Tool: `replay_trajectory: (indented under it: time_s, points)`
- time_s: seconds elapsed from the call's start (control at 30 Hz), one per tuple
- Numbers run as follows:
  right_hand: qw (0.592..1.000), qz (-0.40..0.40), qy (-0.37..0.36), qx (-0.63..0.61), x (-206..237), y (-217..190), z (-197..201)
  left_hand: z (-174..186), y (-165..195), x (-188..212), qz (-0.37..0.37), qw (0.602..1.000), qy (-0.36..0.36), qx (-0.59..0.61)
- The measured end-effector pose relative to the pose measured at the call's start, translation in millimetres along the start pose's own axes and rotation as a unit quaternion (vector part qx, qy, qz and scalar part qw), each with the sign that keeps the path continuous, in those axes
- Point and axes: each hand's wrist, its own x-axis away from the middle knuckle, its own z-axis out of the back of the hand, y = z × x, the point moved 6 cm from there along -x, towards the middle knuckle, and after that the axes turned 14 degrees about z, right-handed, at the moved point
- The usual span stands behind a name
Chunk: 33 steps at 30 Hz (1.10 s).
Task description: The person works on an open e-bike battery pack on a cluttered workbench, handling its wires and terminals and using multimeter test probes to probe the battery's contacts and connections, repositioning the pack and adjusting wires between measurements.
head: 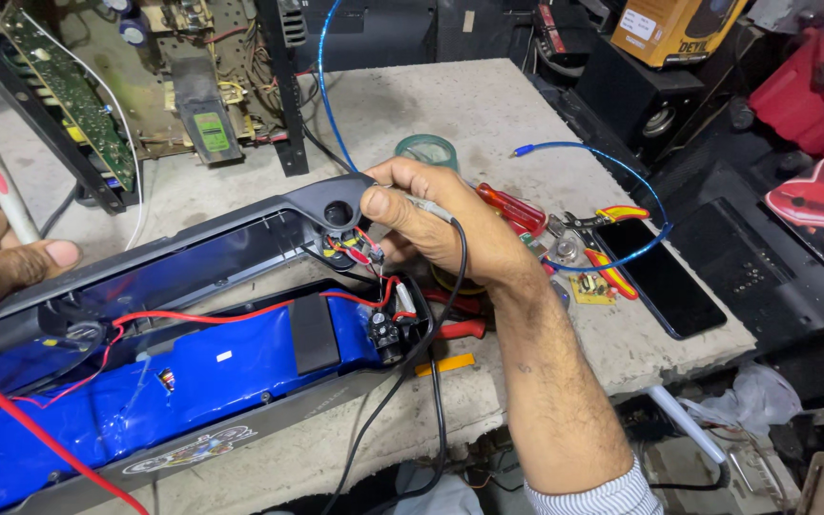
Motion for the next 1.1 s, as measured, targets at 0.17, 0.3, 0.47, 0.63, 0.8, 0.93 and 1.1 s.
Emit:
replay_trajectory:
  time_s: [0.17,0.3,0.47,0.63,0.8,0.93,1.1]
  points:
    - [1.0,0.014,-0.011,-0.016,-2,-3,-3,-5,31,32,0.01,0.999,0.031,-0.041]
    - [1.0,-0.024,0.005,0.009,-3,0,-2,-10,54,51,-0.031,0.995,0.052,-0.079]
    - [1.0,0.011,-0.01,0.017,-5,-2,-5,-9,67,66,-0.029,0.988,0.085,-0.125]
    - [0.999,0.021,-0.008,0.046,-8,-1,-3,-9,82,77,-0.008,0.982,0.095,-0.164]
    - [0.998,0.019,-0.007,0.061,-8,-2,-3,-13,95,88,0.035,0.972,0.102,-0.208]
    - [0.999,0.017,-0.006,0.042,-8,0,-3,-12,99,95,0.051,0.97,0.1,-0.217]
    - [0.999,0.017,-0.011,0.037,-9,1,-3,-13,98,94,0.059,0.974,0.087,-0.2]
